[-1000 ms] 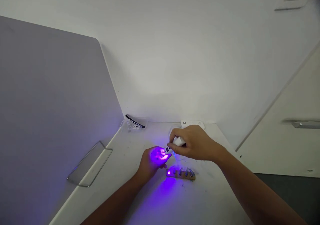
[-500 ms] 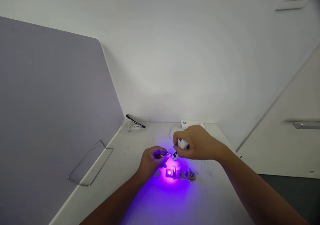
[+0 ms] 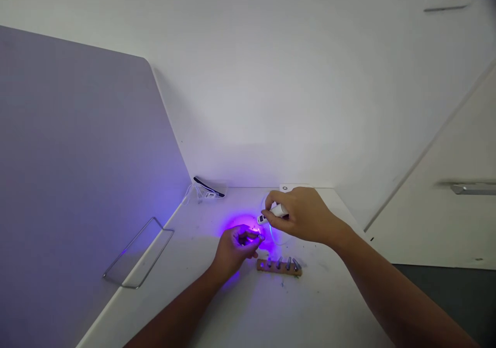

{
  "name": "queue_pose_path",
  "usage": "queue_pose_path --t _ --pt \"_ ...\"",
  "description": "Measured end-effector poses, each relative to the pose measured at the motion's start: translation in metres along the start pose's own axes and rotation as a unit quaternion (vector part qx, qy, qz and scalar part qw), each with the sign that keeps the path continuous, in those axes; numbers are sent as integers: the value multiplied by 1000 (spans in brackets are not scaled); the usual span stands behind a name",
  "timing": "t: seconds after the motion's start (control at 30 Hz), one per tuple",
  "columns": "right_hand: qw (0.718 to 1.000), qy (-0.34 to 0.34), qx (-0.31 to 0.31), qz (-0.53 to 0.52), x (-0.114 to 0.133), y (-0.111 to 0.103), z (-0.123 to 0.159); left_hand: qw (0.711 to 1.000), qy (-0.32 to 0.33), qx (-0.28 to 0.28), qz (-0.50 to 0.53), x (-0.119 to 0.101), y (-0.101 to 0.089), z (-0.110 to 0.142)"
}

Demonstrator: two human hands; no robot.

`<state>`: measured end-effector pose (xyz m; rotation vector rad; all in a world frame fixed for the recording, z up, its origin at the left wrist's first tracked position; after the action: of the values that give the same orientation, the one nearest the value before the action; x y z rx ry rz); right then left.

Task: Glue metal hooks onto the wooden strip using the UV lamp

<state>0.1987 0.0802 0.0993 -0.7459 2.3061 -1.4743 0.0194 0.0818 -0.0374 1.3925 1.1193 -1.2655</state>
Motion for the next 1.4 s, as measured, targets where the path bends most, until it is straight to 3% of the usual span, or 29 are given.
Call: queue_pose_path --t 0.27,0.4,0.63,0.77,0.93,1.23,1.4 --pt "994 -42 85 -57 5 -9 5 1000 -1 -6 23 2 -3 2" --pt "996 -41 57 -61 8 -9 2 1000 -4 -12 10 -1 -2 3" --pt "1000 21 15 6 -12 1 0 1000 -5 -5 15 4 0 0" --pt "997 -2 64 -31 -12 -3 3 1000 0 3 25 5 0 0" --pt "985 -58 128 -99 6 -9 7 1000 -10 -13 16 4 -2 2" --pt "1000 1 12 -7 -2 2 -1 1000 -10 2 -7 2 1 1" --pt "999 3 53 -7 -8 4 2 1000 -8 7 0 3 0 1"
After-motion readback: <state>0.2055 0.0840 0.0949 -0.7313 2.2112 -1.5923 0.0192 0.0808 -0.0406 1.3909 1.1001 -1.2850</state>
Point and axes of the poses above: each hand's wrist, its own z-axis away from the middle knuckle, its own y-axis out of the palm, x = y × z, the point moved 6 cm from there along -z, towards the middle knuckle, and after that the axes turned 12 degrees about z, right-handed, at the moved point
